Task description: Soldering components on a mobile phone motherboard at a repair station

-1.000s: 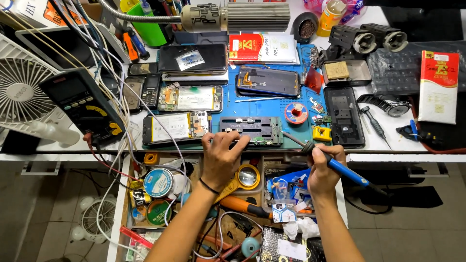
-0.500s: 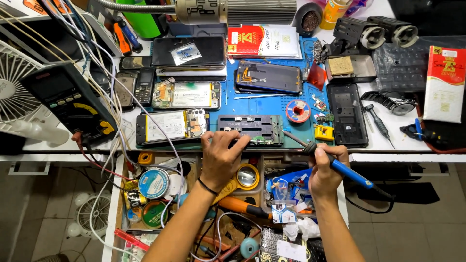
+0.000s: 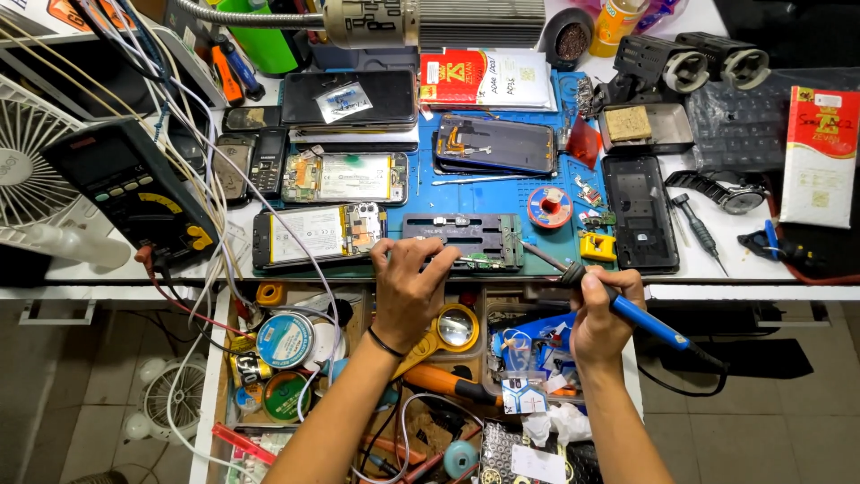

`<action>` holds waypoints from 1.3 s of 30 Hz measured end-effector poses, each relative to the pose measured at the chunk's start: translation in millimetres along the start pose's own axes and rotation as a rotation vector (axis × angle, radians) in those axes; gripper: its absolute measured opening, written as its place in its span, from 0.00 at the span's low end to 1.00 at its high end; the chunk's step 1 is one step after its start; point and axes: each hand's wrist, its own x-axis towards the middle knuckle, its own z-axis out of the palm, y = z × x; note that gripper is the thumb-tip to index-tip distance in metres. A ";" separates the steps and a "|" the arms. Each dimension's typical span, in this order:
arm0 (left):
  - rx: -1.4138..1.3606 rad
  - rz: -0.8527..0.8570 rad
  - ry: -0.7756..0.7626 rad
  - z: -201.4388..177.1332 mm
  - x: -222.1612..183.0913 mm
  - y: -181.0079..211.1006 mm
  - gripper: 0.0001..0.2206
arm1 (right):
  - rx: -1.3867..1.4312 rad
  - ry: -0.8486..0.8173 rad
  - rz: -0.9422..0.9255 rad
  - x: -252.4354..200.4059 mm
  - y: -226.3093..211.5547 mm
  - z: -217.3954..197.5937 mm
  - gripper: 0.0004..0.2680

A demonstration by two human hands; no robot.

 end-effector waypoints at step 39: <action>-0.152 0.253 0.325 -113.6 76.1 2.5 0.06 | 0.031 0.041 0.022 2.6 6.6 -2.7 0.05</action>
